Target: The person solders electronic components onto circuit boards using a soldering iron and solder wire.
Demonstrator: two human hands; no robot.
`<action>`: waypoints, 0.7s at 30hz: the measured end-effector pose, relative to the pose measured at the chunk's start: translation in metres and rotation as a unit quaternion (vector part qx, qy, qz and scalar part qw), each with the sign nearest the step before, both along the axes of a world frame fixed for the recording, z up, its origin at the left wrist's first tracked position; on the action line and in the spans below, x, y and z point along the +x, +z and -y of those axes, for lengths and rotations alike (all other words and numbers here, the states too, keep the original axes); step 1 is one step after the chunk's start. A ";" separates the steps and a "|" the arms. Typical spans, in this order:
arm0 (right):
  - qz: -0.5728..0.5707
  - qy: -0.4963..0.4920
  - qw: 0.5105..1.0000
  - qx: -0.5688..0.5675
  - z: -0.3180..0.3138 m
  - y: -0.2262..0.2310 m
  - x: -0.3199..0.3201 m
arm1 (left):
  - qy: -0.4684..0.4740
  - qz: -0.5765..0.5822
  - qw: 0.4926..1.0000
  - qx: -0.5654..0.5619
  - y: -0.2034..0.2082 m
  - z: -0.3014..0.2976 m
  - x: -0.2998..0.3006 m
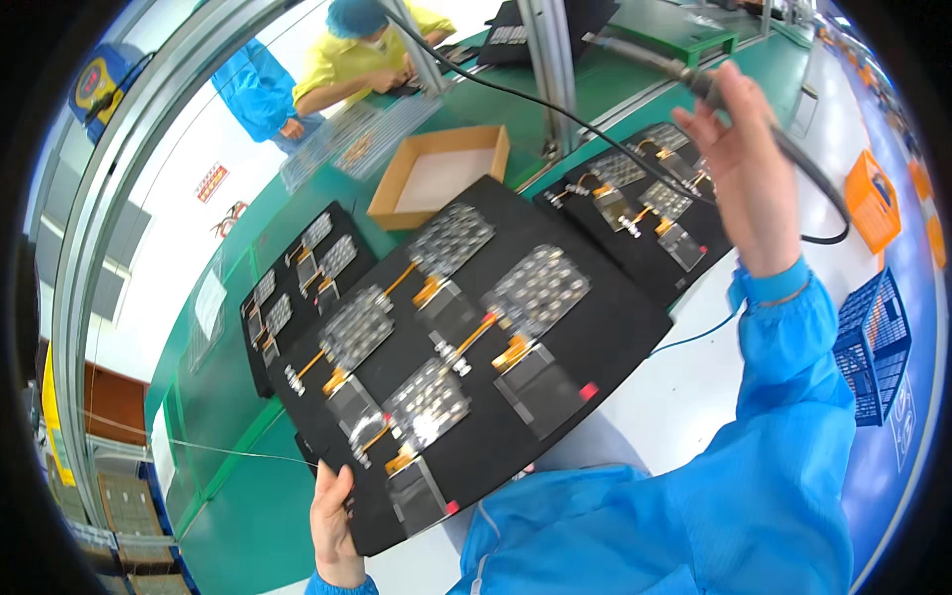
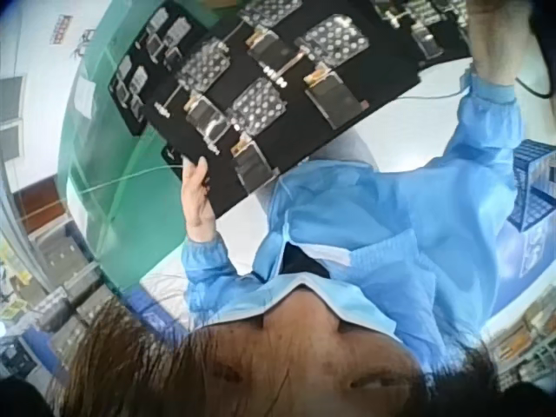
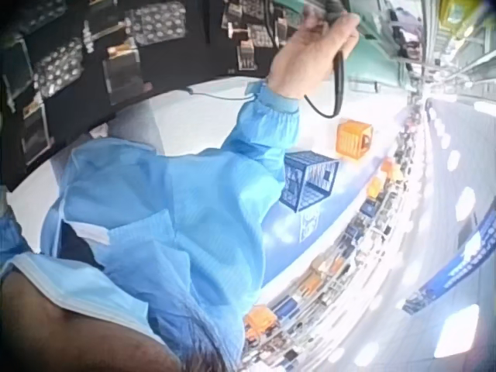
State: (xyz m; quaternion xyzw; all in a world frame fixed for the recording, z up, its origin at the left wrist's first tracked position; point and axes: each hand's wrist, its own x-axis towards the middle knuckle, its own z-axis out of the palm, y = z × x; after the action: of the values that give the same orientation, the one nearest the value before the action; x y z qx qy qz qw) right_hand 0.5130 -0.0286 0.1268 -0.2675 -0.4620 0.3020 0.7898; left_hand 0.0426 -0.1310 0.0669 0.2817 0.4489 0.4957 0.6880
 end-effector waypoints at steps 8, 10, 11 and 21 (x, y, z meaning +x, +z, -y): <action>0.080 -0.048 0.986 0.137 0.037 0.056 0.138 | -0.198 0.140 0.969 0.049 -0.028 -0.105 0.176; 0.051 -0.077 0.986 0.142 0.046 0.065 0.151 | -0.211 0.178 0.960 0.042 -0.040 -0.121 0.226; 0.028 -0.148 0.982 0.114 0.050 0.066 0.154 | -0.242 0.160 0.956 0.039 -0.046 -0.132 0.245; 0.024 -0.042 0.996 0.075 0.058 0.023 0.174 | -0.228 -0.165 0.957 0.072 -0.075 -0.152 0.322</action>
State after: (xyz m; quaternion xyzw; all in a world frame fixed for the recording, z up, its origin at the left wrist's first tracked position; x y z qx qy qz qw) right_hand 0.6866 -0.0865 0.1498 -0.2339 -0.4906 0.2264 0.8083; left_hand 0.3644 0.0214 -0.0076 0.5031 0.4430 0.3037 0.6771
